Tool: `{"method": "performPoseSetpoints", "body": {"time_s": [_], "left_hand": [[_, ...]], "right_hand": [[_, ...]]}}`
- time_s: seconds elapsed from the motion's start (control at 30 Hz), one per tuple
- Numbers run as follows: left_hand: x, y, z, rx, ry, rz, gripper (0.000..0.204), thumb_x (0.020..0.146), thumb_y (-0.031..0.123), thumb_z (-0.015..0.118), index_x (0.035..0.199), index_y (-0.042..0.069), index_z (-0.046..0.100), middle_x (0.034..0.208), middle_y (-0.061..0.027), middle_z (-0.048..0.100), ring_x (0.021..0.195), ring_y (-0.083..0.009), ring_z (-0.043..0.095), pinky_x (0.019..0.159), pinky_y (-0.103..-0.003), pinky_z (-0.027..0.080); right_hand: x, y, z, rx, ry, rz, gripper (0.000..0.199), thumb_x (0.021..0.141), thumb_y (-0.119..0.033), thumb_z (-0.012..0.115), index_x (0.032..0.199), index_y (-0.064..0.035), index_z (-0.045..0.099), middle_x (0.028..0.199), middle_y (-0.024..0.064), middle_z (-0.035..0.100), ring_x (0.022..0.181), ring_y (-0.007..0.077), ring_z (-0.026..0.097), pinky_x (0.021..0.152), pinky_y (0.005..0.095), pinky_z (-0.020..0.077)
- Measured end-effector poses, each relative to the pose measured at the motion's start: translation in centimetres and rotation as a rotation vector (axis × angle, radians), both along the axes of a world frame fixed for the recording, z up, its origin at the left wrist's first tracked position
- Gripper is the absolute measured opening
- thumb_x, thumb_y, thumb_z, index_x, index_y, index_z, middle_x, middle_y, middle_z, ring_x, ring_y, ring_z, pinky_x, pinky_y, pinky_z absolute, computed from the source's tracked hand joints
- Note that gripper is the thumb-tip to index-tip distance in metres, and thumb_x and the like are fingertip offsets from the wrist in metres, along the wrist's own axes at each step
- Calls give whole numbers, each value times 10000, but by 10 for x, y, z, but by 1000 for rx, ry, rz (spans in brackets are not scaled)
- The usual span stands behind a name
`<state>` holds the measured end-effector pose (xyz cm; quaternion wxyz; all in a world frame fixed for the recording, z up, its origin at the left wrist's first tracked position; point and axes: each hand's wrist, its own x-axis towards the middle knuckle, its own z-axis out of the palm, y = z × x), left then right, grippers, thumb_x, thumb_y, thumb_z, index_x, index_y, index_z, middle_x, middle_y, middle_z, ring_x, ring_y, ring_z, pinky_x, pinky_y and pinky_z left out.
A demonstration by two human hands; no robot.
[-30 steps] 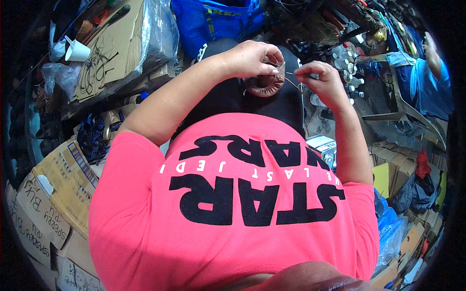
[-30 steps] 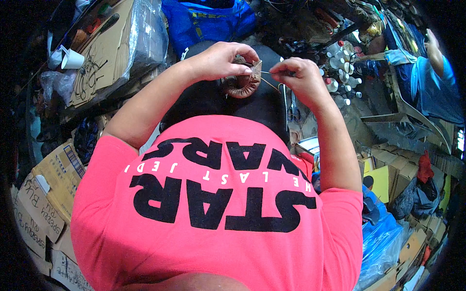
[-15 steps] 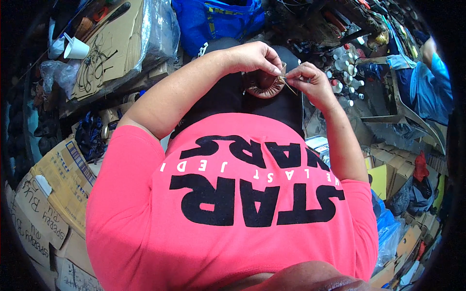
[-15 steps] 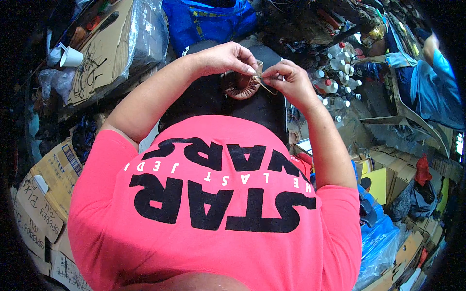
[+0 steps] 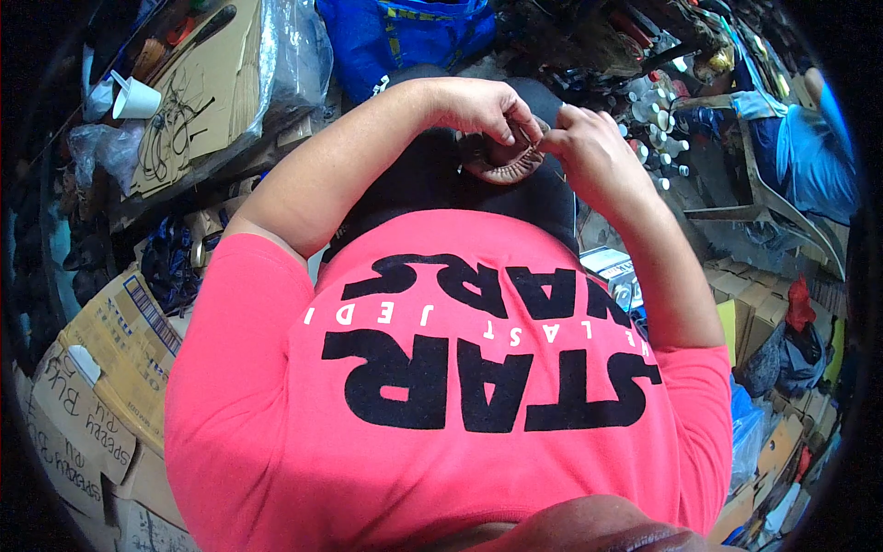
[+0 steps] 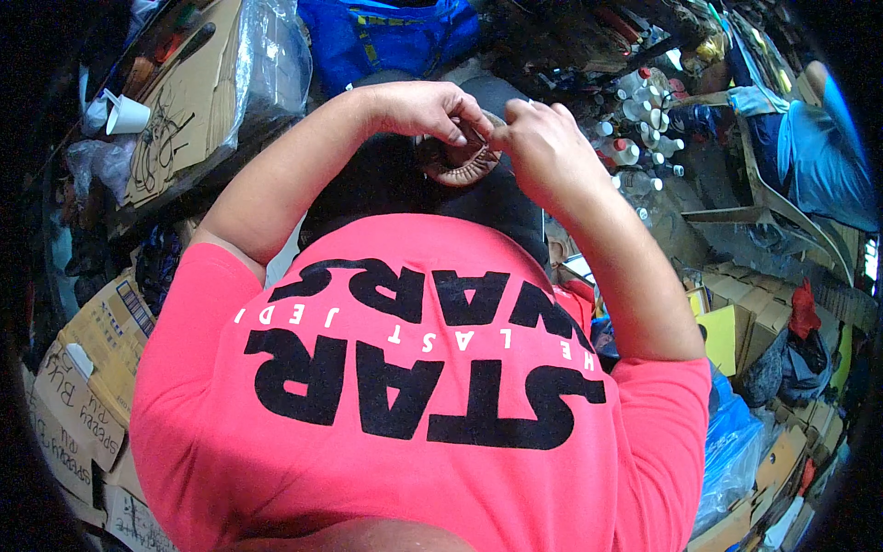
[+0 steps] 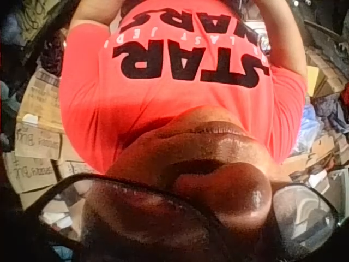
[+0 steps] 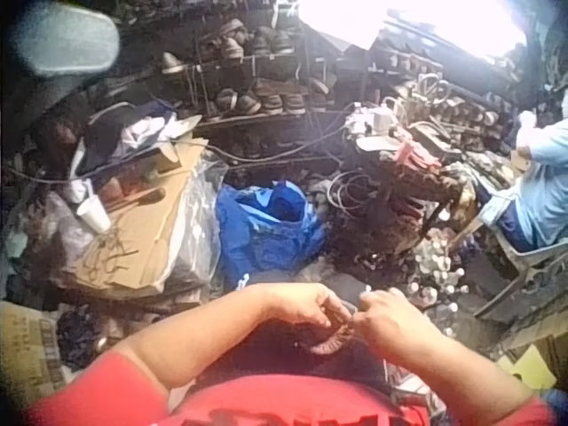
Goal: Stitching a circular leather shoe component by hand using a needle and thread.
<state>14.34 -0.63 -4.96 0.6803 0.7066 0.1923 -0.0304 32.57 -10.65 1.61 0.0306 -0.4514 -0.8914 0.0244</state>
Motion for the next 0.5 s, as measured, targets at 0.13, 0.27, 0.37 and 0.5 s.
{"method": "performPoseSetpoints", "body": {"time_s": [0.13, 0.27, 0.37, 0.5], "left_hand": [[7, 7, 0, 25, -6, -17, 328, 778, -43, 596, 1103, -4, 623, 962, -32, 657, 854, -99, 597, 801, -246, 480], [6, 4, -9, 152, -64, 96, 280, 757, -2, 651, 1036, 12, 647, 879, -35, 664, 803, -99, 603, 765, -246, 483], [-5, -9, -5, 757, -166, 412, 261, 688, 119, 728, 933, 60, 660, 886, -90, 616, 866, -217, 594, 787, -310, 470], [-32, -25, 1, 840, -187, 402, 192, 683, 98, 720, 852, 59, 637, 893, -81, 583, 898, -238, 577, 787, -322, 465]], "right_hand": [[9, 24, -9, -346, 221, -17, 120, 697, -55, 665, 815, -72, 685, 760, 100, 557, 744, 272, 589, 650, 354, 475], [15, 19, -33, -552, 468, -183, 109, 733, -41, 689, 842, -47, 685, 791, 53, 579, 755, 145, 579, 685, 266, 465], [27, 14, -27, -682, 789, -338, 140, 748, -37, 685, 888, -33, 683, 816, 14, 580, 776, 125, 568, 707, 261, 464], [63, 17, -29, -1252, 1210, -558, 282, 919, -250, 532, 1077, -32, 615, 877, 25, 594, 810, 56, 552, 715, 195, 457]]}}
